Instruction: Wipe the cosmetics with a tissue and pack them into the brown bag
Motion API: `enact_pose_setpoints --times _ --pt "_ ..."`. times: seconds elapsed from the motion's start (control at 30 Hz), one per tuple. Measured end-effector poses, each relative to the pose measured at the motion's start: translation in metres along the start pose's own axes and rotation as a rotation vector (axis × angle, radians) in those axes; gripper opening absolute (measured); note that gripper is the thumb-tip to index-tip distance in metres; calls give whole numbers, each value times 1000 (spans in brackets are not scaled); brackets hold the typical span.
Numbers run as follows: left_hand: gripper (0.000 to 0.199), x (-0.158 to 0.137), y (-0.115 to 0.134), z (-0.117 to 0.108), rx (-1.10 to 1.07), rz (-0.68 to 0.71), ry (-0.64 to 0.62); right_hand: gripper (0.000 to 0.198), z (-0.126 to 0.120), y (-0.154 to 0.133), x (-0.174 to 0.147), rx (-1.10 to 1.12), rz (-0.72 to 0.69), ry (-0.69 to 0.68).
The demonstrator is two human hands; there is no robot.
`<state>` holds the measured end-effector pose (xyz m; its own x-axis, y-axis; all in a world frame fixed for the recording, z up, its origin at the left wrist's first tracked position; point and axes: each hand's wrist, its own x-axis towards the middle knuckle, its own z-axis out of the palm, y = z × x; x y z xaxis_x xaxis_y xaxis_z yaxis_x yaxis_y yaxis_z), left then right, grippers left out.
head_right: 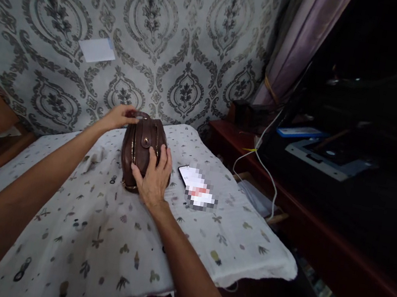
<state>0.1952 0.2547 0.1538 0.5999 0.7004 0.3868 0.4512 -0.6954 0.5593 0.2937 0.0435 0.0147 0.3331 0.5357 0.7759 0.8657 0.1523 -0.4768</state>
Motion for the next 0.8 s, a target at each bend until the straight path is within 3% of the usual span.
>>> enact_pose_setpoints --times 0.33,0.8 --pt "20 -11 -2 7 -14 -90 130 56 0 1 -1 29 -30 9" --pt "19 -28 3 7 -174 -89 75 57 2 3 -1 5 -23 1"
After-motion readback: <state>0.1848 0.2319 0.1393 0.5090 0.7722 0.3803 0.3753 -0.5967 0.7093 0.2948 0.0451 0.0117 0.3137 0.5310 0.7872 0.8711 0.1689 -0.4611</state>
